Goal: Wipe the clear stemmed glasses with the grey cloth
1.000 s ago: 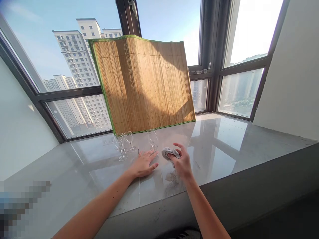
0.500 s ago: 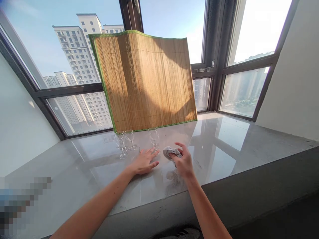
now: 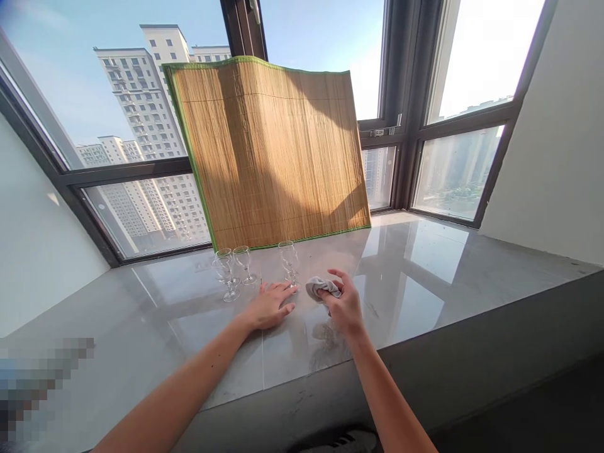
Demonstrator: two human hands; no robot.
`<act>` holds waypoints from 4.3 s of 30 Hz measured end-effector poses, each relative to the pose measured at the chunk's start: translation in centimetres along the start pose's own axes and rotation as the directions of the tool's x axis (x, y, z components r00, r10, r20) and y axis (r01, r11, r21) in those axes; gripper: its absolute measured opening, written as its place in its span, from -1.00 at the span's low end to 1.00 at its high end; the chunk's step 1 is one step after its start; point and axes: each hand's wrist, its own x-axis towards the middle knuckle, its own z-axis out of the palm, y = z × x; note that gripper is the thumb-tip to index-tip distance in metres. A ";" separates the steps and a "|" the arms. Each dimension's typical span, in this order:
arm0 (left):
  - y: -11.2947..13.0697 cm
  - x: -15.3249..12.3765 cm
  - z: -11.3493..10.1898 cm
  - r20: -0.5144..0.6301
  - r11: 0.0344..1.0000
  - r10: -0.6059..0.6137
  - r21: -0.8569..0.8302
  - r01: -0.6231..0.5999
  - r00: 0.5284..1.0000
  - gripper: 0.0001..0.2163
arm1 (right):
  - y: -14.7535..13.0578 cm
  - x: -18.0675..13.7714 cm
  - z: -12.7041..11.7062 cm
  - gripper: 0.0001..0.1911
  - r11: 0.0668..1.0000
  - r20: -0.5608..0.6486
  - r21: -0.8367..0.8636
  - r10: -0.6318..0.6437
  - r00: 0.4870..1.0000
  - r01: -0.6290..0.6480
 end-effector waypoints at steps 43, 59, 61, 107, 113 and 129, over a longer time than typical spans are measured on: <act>-0.2 0.7 1.3 -0.276 0.511 -0.340 -0.857 -0.070 0.899 -0.57 | 0.1 0.0 0.2 -0.49 0.968 0.056 -0.237 -0.070 0.996 0.081; 1.2 -0.1 0.0 -0.430 0.932 -0.136 -0.361 -0.032 0.893 -0.60 | -0.5 -0.8 0.6 -0.46 0.905 0.139 -0.336 -0.225 0.964 0.260; 1.5 -0.3 0.0 -0.421 0.966 -0.112 -0.257 0.000 0.900 -0.59 | -0.9 -1.3 0.9 -0.39 0.901 0.170 -0.295 -0.279 0.945 0.319; 0.8 0.9 1.1 -0.242 0.671 -0.193 -0.739 -0.051 0.951 -0.72 | -0.3 0.1 -0.9 -0.25 0.999 -0.318 -0.042 -0.043 0.947 0.032; 1.4 0.7 0.9 -0.207 0.623 -0.176 -0.780 -0.054 0.962 -0.79 | -0.1 0.1 -0.9 -0.24 0.999 -0.318 -0.035 -0.050 0.947 0.041; 2.4 0.2 0.3 -0.212 0.621 -0.170 -0.781 -0.062 0.962 -0.85 | 0.0 0.1 -0.9 -0.26 0.998 -0.337 -0.057 -0.049 0.940 0.032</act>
